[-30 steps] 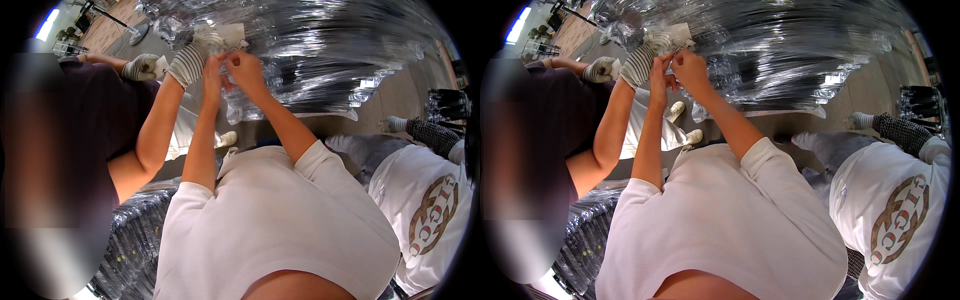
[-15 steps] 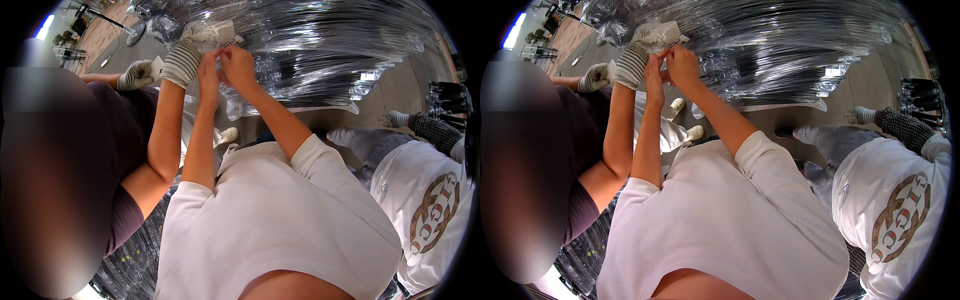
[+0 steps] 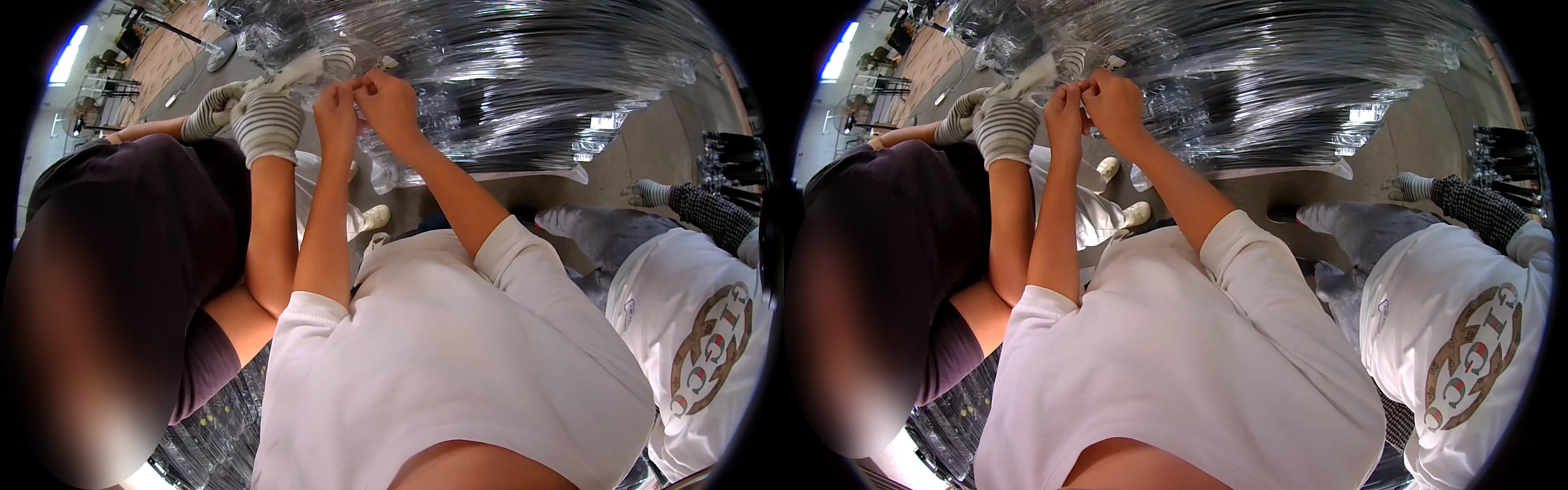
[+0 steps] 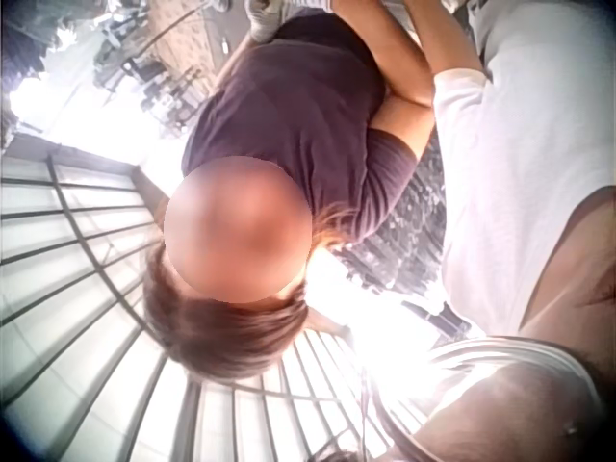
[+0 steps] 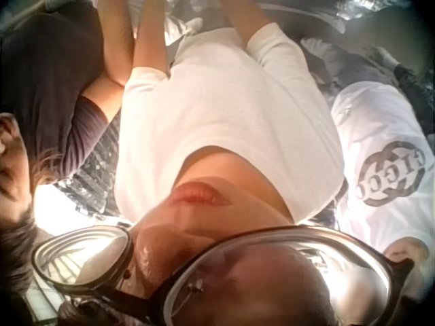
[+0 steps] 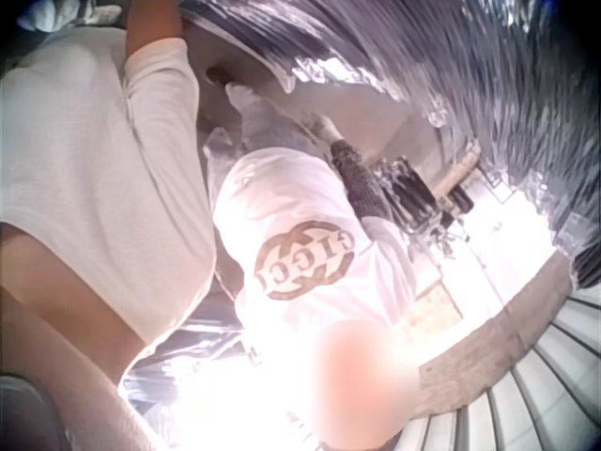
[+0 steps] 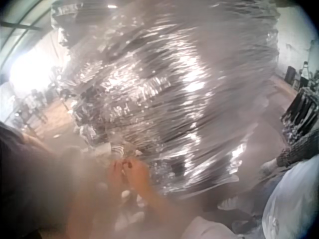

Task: The person wraps a stack of black plastic chairs with clear plastic film in a warehouse setting. They pull the film from a roll, encircle the stack, and smooth the film to secure it. The person also handles a label and interacts with a coworker during the process.

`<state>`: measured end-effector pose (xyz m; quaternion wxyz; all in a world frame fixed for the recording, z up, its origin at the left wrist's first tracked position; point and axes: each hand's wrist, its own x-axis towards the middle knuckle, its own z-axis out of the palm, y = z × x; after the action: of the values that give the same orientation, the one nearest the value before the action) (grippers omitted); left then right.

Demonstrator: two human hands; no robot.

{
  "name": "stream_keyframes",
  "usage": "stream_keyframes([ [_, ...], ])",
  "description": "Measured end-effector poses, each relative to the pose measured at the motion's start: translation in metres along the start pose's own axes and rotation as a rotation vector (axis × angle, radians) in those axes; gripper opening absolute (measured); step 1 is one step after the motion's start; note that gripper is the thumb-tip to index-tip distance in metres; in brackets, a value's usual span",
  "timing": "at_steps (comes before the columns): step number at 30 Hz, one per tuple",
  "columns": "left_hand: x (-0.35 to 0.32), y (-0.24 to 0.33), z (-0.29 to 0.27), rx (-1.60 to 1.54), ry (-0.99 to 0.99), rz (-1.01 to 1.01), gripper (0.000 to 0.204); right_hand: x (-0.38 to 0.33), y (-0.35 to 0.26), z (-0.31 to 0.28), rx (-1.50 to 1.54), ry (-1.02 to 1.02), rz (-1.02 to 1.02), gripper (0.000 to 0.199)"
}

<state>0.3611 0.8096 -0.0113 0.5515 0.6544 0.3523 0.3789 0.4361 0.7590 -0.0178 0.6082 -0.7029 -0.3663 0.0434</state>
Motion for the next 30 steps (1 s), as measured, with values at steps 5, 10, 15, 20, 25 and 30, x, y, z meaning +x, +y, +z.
stream_keyframes([
  [5,0.007,-0.005,0.004,-0.036,0.058,0.022,0.026,0.002,0.009,-0.001,0.019,-0.062,0.000,0.010],
  [10,0.011,-0.001,0.000,0.039,0.040,-0.027,0.018,-0.009,0.030,-0.020,0.040,-0.157,0.071,0.010],
  [15,0.015,0.000,0.003,0.195,0.042,0.149,0.007,-0.028,0.053,-0.029,0.020,-0.204,0.133,0.013],
  [20,0.038,-0.009,0.000,0.219,0.085,0.199,0.005,-0.032,0.052,-0.040,-0.003,-0.308,0.224,0.016],
  [25,0.040,-0.018,0.011,0.352,0.302,0.343,0.011,-0.025,0.038,-0.051,-0.116,-0.264,-0.057,0.041],
  [30,0.030,-0.019,0.010,0.308,0.514,0.437,0.015,0.015,0.044,-0.044,-0.518,-0.222,-0.819,0.056],
])
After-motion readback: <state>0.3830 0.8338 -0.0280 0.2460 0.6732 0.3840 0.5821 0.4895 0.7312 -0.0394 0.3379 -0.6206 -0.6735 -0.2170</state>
